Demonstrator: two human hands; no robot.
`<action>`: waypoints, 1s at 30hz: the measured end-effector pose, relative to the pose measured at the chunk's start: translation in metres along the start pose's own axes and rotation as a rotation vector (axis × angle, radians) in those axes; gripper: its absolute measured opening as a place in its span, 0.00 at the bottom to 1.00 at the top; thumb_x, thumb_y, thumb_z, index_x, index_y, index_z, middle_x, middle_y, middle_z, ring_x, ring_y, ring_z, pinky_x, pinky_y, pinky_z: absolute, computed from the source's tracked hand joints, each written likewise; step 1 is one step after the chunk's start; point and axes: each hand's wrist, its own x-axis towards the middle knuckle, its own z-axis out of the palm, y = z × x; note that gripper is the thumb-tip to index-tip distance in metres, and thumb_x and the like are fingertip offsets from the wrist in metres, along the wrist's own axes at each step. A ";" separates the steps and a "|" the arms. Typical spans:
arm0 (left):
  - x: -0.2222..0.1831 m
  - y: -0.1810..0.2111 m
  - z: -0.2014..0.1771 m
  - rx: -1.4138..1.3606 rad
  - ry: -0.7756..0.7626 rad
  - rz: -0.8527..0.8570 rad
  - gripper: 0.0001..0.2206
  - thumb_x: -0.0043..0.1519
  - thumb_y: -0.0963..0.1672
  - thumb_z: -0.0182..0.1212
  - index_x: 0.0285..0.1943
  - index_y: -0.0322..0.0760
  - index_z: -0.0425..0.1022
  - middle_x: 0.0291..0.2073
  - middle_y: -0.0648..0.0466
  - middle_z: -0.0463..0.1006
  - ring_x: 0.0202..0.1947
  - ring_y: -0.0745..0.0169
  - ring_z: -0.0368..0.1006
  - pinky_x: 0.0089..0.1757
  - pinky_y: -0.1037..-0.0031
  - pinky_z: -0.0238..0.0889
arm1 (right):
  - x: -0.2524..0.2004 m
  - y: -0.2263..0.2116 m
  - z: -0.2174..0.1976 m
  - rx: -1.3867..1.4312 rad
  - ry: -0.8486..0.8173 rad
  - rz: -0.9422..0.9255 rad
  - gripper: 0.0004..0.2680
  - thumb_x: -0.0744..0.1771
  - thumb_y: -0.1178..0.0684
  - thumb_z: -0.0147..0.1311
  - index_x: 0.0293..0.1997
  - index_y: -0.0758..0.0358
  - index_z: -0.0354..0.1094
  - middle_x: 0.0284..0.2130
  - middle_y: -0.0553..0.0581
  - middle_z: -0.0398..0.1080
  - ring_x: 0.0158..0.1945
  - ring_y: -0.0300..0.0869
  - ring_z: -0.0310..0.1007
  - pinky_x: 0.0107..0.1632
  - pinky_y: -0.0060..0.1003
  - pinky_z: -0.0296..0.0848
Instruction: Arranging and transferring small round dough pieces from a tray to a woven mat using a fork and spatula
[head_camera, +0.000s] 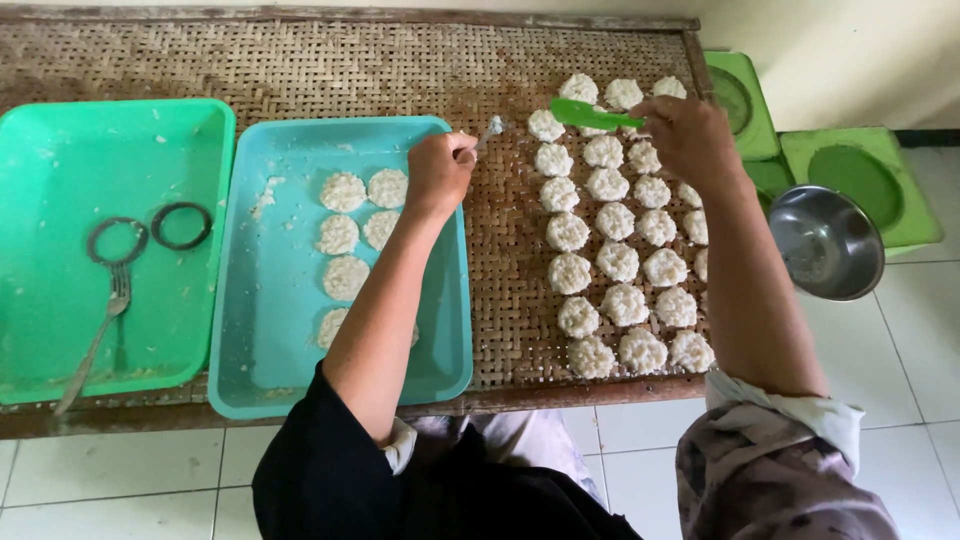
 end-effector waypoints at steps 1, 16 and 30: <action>-0.002 0.002 0.000 -0.002 -0.002 0.000 0.13 0.60 0.37 0.60 0.52 0.30 0.81 0.44 0.45 0.85 0.40 0.60 0.83 0.43 0.76 0.77 | -0.002 0.000 0.004 -0.002 -0.001 0.002 0.09 0.73 0.56 0.47 0.57 0.57 0.74 0.30 0.57 0.76 0.14 0.34 0.59 0.14 0.28 0.61; -0.008 0.000 -0.011 -0.005 -0.003 -0.016 0.13 0.59 0.37 0.59 0.52 0.30 0.81 0.45 0.47 0.85 0.42 0.61 0.82 0.45 0.77 0.76 | 0.025 -0.001 0.026 -0.099 0.010 -0.015 0.07 0.73 0.54 0.49 0.52 0.50 0.76 0.31 0.54 0.77 0.20 0.38 0.68 0.24 0.33 0.73; -0.010 -0.012 -0.013 -0.046 0.018 -0.083 0.11 0.62 0.41 0.62 0.52 0.39 0.84 0.45 0.44 0.84 0.48 0.46 0.80 0.50 0.63 0.75 | -0.018 -0.010 0.014 -0.037 0.152 0.047 0.09 0.68 0.52 0.52 0.49 0.46 0.78 0.34 0.66 0.76 0.40 0.67 0.75 0.44 0.64 0.74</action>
